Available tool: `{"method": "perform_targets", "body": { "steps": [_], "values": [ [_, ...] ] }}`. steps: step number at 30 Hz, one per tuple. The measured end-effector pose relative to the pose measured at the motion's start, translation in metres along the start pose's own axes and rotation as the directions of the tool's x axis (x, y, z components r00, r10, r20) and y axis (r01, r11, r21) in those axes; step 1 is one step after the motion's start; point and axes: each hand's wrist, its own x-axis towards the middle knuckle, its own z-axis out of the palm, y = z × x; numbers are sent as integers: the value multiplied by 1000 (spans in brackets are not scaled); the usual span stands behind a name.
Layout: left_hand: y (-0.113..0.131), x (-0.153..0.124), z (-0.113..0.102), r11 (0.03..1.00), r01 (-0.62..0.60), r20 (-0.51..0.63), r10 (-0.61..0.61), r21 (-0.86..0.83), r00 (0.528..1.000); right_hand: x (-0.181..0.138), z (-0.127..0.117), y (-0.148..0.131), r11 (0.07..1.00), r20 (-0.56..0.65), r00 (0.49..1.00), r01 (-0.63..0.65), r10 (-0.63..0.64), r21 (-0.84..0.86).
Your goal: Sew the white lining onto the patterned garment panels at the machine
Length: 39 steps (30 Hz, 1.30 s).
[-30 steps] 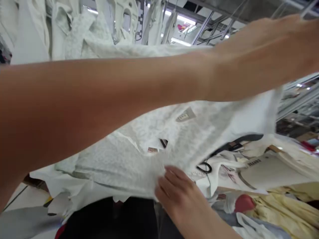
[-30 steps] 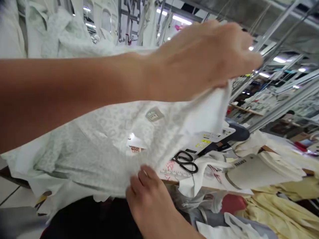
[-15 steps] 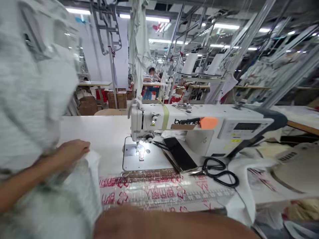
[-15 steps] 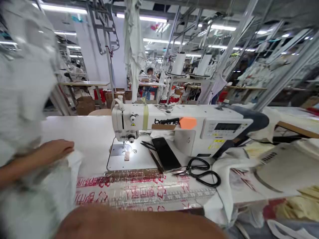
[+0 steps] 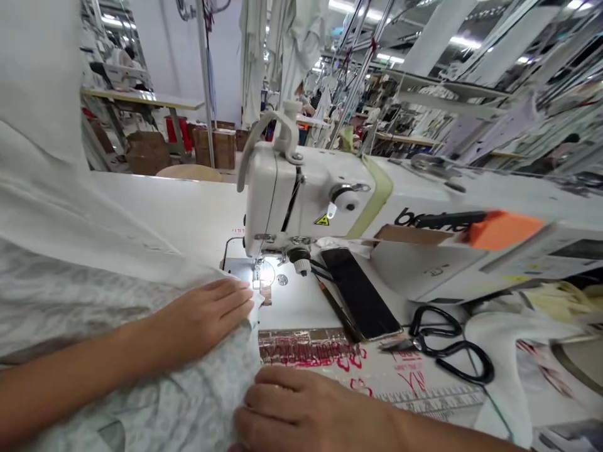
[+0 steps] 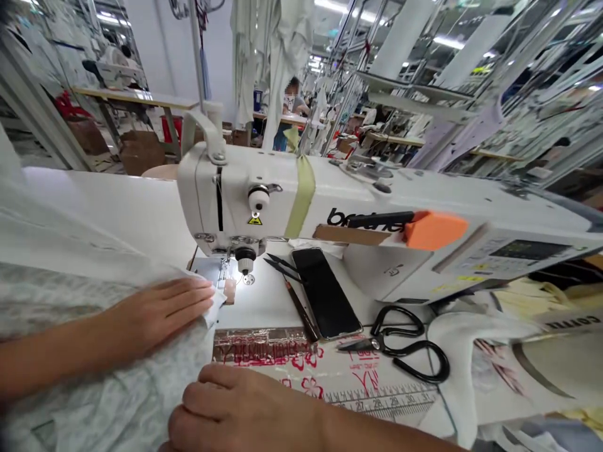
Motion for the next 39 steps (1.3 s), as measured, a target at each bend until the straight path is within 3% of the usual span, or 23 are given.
{"method": "perform_targets", "body": {
  "steps": [2, 4, 9, 17, 22, 28, 39],
  "values": [
    [9, -5, 0, 999, -28, 11, 28, -27, 1000, -3, 0, 3, 1000, 57, 998, 1, -1, 2],
    [12, -8, 2, 999, 35, 38, -34, -25, 999, -5, 2, 7, 999, 73, 997, 32, -32, -7],
    [4, -6, 8, 980, 200, 124, -199, 2, 972, -5, 8, 22, 996, -61, 998, -5, 0, -87],
    [3, 10, 13, 949, 315, 141, -316, 30, 938, -5, 10, 38, 993, -105, 995, -13, 0, -119],
    [1, 11, 17, 943, 332, 112, -330, 3, 937, -8, 11, 40, 996, -110, 994, -34, 25, -82],
    [0, 12, 20, 940, 340, 100, -335, -33, 937, -17, 18, 37, 985, -109, 982, -163, 156, -60],
    [4, 11, 20, 931, 362, 91, -358, -36, 929, -22, 15, 37, 986, -85, 984, -160, 156, -37]
  ]
}}
